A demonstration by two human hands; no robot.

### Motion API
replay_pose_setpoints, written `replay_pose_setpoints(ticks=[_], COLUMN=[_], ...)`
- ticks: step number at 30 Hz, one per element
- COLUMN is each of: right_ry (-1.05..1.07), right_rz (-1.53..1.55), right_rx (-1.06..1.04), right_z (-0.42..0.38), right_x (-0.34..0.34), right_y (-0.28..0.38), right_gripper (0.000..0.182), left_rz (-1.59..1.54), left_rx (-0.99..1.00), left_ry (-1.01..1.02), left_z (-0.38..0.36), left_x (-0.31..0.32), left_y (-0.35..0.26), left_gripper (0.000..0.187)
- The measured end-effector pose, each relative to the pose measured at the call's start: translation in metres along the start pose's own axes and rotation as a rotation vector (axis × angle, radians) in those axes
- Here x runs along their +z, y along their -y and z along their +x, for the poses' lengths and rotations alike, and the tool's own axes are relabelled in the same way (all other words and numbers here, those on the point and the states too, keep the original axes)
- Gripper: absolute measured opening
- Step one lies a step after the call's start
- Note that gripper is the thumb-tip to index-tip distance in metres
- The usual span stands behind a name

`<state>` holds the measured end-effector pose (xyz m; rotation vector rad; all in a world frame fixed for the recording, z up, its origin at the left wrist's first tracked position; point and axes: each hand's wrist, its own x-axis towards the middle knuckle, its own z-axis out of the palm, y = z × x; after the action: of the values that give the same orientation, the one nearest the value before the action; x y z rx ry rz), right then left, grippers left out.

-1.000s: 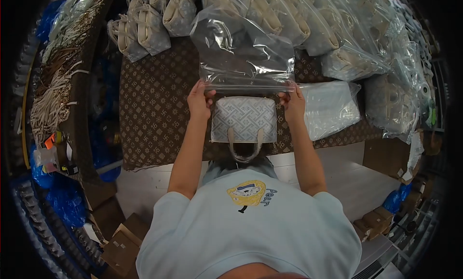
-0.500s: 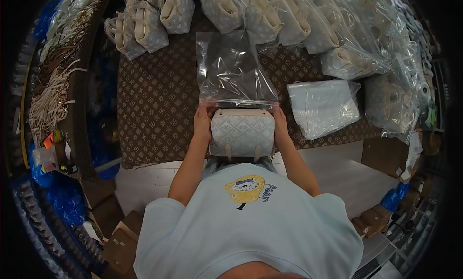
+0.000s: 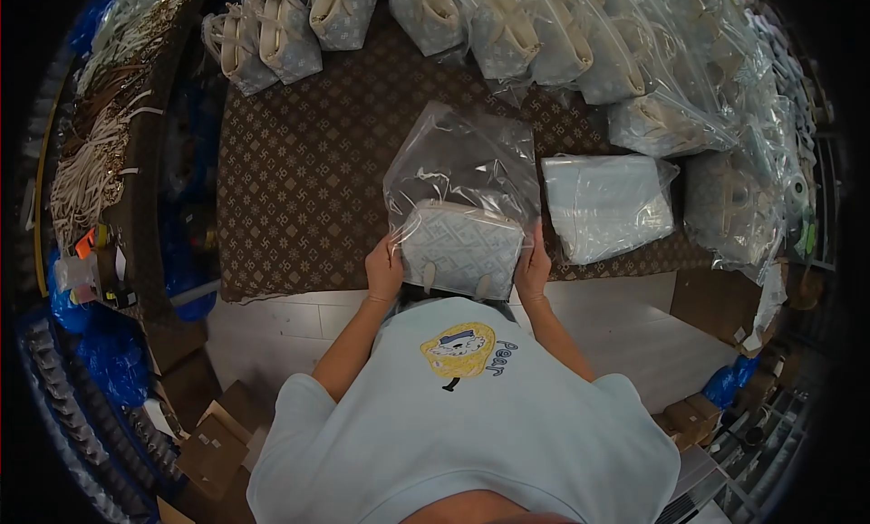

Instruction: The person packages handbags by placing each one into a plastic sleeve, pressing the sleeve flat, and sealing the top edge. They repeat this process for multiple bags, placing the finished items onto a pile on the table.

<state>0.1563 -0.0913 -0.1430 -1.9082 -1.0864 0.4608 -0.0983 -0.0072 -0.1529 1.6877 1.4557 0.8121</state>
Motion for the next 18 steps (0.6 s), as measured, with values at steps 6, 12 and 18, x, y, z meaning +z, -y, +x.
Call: replay_pose_setpoints(ticks=[6, 12, 18], right_ry=[0.066, 0.478, 0.485], right_rz=[0.011, -0.297, 0.357], right_rx=[0.101, -0.013, 0.259], right_z=[0.025, 0.131, 0.118], right_x=[-0.002, -0.085, -0.069], right_y=[0.006, 0.124, 0.120], right_gripper=[0.037, 0.039, 0.035], left_rz=[-0.146, 0.005, -0.498], left_rx=[-0.289, -0.056, -0.473], left_ry=[0.072, 0.371, 0.326], left_z=[0.028, 0.084, 0.066], left_x=[-0.005, -0.100, -0.110], left_y=[-0.005, -0.105, -0.114], left_gripper=[0.028, 0.039, 0.046])
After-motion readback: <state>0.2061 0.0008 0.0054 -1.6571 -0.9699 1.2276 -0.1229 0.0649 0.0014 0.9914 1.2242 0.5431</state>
